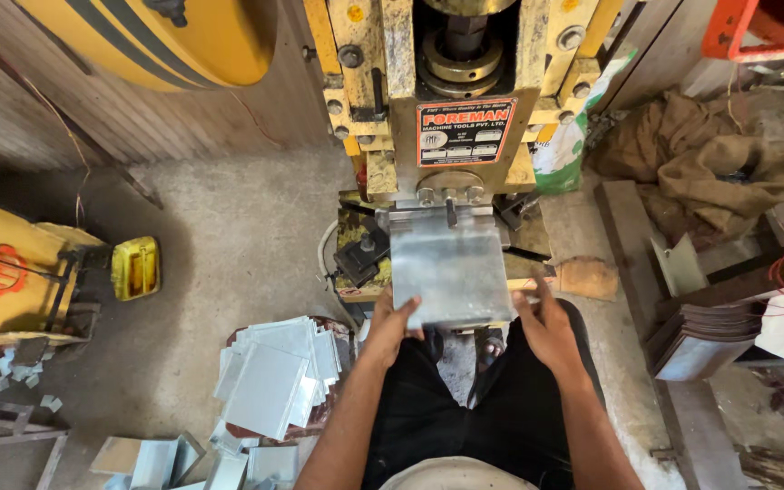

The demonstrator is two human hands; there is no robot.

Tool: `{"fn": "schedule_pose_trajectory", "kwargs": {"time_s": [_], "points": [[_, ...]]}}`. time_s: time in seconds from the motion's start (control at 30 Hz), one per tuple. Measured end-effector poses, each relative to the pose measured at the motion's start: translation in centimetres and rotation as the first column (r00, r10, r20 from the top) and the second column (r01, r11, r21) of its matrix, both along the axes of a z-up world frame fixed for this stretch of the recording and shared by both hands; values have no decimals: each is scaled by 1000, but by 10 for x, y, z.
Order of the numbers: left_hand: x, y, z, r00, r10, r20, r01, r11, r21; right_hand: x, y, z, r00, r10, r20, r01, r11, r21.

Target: The person places rectangular metal sheets into a hydraulic press machine and operates the lever to press them. The person then removes the processed sheets and stacks them on the floor, repeating the process with multiple sheets.

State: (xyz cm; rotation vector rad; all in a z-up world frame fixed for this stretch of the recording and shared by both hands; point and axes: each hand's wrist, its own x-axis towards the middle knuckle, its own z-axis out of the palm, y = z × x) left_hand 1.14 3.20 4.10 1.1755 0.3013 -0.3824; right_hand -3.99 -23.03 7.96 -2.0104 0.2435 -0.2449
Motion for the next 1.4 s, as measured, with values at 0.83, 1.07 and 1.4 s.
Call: {"fn": "schedule_pose_trajectory", "kwargs": {"time_s": [0.83, 1.07, 1.4], "points": [[6, 18, -27, 993, 41, 107, -31, 995, -90, 35, 4, -40, 988, -40, -149, 136, 689, 712], [12, 23, -30, 998, 0, 60, 9, 990, -141, 41, 4, -46, 988, -47, -144, 143, 603, 784], [2, 1, -10, 967, -125, 220, 181, 951, -251, 107, -4, -72, 981, 81, -175, 120, 457, 882]]}}
